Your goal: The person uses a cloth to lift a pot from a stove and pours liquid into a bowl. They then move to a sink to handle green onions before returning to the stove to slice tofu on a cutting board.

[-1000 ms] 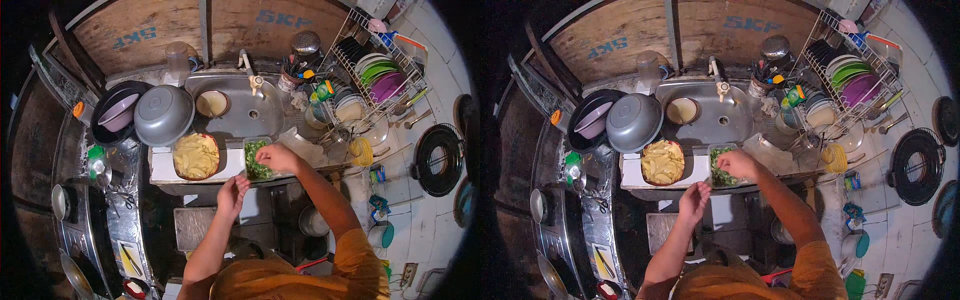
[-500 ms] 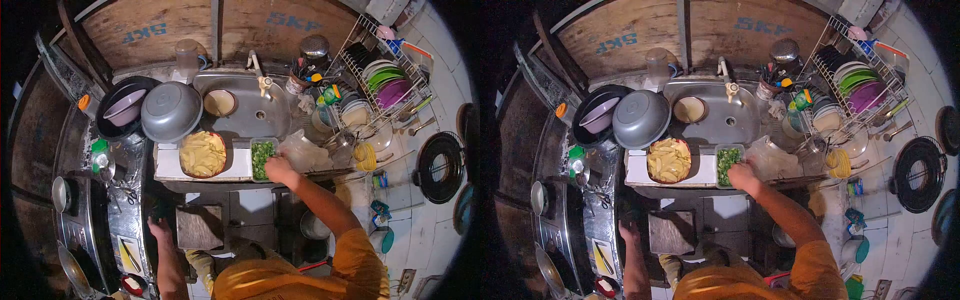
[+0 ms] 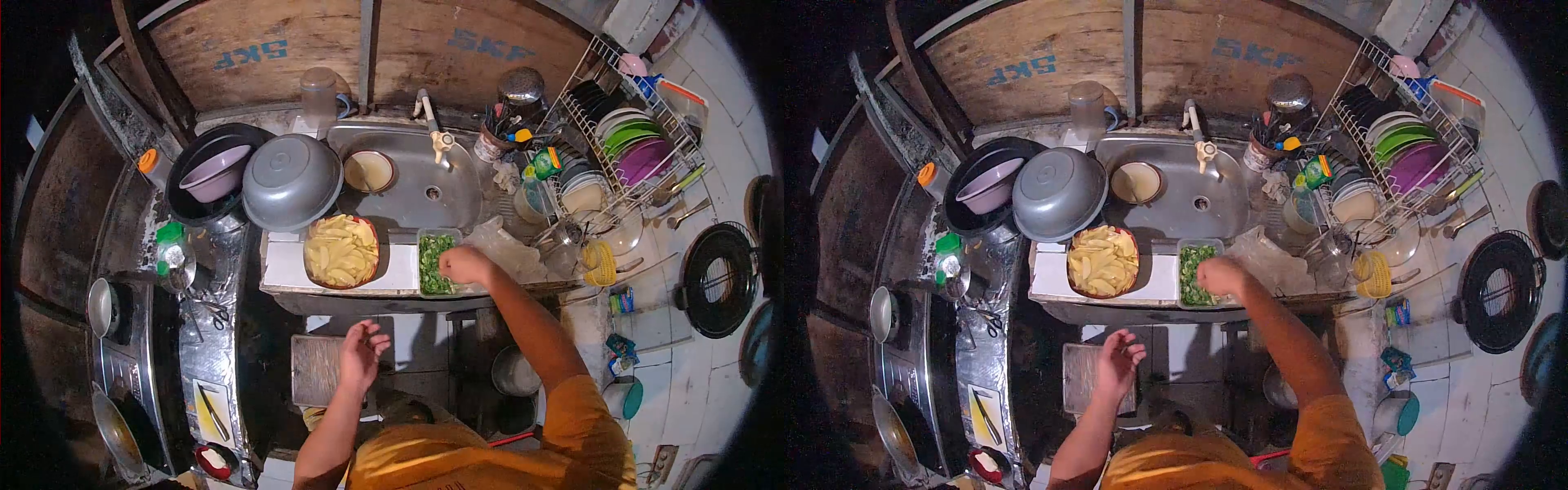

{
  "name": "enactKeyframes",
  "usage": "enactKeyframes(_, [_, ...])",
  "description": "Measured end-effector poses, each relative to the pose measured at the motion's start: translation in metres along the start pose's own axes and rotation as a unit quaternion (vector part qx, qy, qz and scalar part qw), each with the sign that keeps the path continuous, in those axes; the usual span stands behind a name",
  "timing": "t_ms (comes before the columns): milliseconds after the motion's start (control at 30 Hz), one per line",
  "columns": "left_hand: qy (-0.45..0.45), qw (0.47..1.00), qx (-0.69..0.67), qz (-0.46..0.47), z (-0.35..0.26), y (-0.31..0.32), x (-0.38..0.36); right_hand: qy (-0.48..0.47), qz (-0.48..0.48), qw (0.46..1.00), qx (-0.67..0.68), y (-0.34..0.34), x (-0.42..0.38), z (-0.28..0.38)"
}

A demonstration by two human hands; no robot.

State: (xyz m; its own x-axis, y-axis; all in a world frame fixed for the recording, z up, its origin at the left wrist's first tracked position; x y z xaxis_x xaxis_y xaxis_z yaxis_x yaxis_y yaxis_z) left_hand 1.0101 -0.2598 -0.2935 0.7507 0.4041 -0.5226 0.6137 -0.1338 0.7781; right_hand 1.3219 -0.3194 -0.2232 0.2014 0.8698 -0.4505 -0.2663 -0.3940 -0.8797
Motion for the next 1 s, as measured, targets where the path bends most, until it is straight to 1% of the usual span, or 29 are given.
enactKeyframes(33, [-0.012,0.999,-0.004,0.03,0.004,0.006,0.004,-0.014,-0.042,0.995,0.094,-0.003,-0.002,-0.007])
enactKeyframes(67, [-0.012,0.999,-0.003,0.031,0.008,0.014,0.008,-0.029,-0.085,0.978,0.187,-0.005,-0.005,-0.014])
enactKeyframes(100, [-0.018,0.999,0.016,0.041,0.011,0.027,0.012,-0.03,-0.087,0.978,0.186,-0.003,-0.007,-0.02])
enactKeyframes(167, [-0.032,0.996,0.04,0.075,0.016,0.05,0.023,-0.033,-0.116,0.956,0.267,-0.004,-0.011,-0.022])
enactKeyframes(200, [-0.03,0.996,0.041,0.075,0.019,0.06,0.029,-0.035,-0.118,0.956,0.267,-0.004,-0.015,-0.019])
enactKeyframes(267, [-0.049,0.993,0.069,0.08,0.024,0.085,0.04,-0.036,-0.122,0.95,0.286,-0.017,-0.031,0.001])
enactKeyframes(300, [-0.045,0.993,0.07,0.079,0.026,0.097,0.044,-0.04,-0.123,0.949,0.286,-0.018,-0.034,0.011])
enactKeyframes(367, [-0.101,0.994,-0.003,0.051,0.029,0.115,0.043,-0.068,-0.139,0.934,0.323,-0.012,-0.043,0.04])
enactKeyframes(400, [-0.101,0.994,-0.002,0.051,0.033,0.109,0.048,-0.08,-0.165,0.937,0.296,-0.01,-0.052,0.057])
enactKeyframes(433, [-0.112,0.991,-0.015,0.076,0.042,0.098,0.059,-0.087,-0.144,0.91,0.378,-0.008,-0.06,0.075])
enactKeyframes(467, [-0.125,0.987,-0.029,0.102,0.05,0.092,0.065,-0.158,-0.186,0.966,0.087,0.003,-0.064,0.09])
enactKeyframes(500, [-0.134,0.988,-0.025,0.067,0.05,0.094,0.057,-0.099,-0.146,0.983,0.044,0.017,-0.068,0.104])
enactKeyframes(533, [-0.139,0.988,-0.022,0.07,0.053,0.084,0.057,-0.071,-0.156,0.984,0.05,0.019,-0.078,0.121])
enactKeyframes(567, [-0.153,0.986,-0.023,0.055,0.057,0.063,0.056,-0.086,-0.215,0.967,0.104,0.033,-0.084,0.127])
enactKeyframes(600, [-0.165,0.985,-0.025,0.038,0.06,0.043,0.052,-0.115,-0.273,0.949,0.108,0.034,-0.094,0.136])
enactKeyframes(667, [-0.179,0.984,-0.007,0.009,0.053,0.016,0.038,-0.082,-0.3,0.926,0.214,0.049,-0.099,0.143])
enactKeyframes(700, [-0.145,0.988,-0.047,-0.025,0.049,0.003,0.03,-0.077,-0.299,0.926,0.216,0.052,-0.101,0.14])
enactKeyframes(733, [-0.125,0.989,-0.077,-0.008,0.039,-0.015,0.026,-0.025,-0.297,0.926,0.231,0.056,-0.102,0.132])
enactKeyframes(767, [-0.146,0.98,-0.139,-0.002,0.024,-0.03,0.017,0.027,-0.295,0.924,0.243,0.059,-0.102,0.122])
enactKeyframes(800, [-0.122,0.98,-0.157,0.0,0.01,-0.054,0.013,0.03,-0.294,0.924,0.243,0.064,-0.101,0.109])
enactKeyframes(833, [-0.097,0.98,-0.176,0.0,-0.002,-0.085,0.008,0.062,-0.311,0.924,0.213,0.068,-0.101,0.092])
enactKeyframes(867, [0.01,0.996,-0.074,-0.04,-0.016,-0.123,0.007,0.093,-0.328,0.922,0.181,0.071,-0.101,0.074])
enactKeyframes(900, [-0.008,0.985,-0.125,-0.119,-0.042,-0.158,0.004,0.093,-0.326,0.923,0.18,0.07,-0.1,0.06])
enactKeyframes(933, [0.09,0.989,0.018,-0.113,-0.066,-0.19,-0.005,0.113,-0.298,0.938,0.135,0.066,-0.098,0.045])
enactKeyframes(967, [0.07,0.967,-0.233,-0.081,-0.09,-0.223,-0.001,0.135,-0.27,0.949,0.088,0.064,-0.095,0.034])
enactKeyframes(1000, [0.196,0.965,-0.078,-0.157,-0.115,-0.219,-0.019,0.136,-0.268,0.95,0.087,0.062,-0.089,0.027])
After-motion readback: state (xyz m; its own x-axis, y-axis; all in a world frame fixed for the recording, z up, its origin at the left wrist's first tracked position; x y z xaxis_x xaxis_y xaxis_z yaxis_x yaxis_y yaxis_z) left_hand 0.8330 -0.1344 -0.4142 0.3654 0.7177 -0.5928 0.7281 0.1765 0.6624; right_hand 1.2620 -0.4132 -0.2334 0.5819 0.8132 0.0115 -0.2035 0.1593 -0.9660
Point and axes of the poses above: each hand's wrist, its own x-axis towards the middle knuckle, its own y-axis out of the palm, z = x × y, the point moved 3 cm from there along x, towards the middle knuckle, and after that the axes turned 7 degrees about -y, right-handed, at the moved point
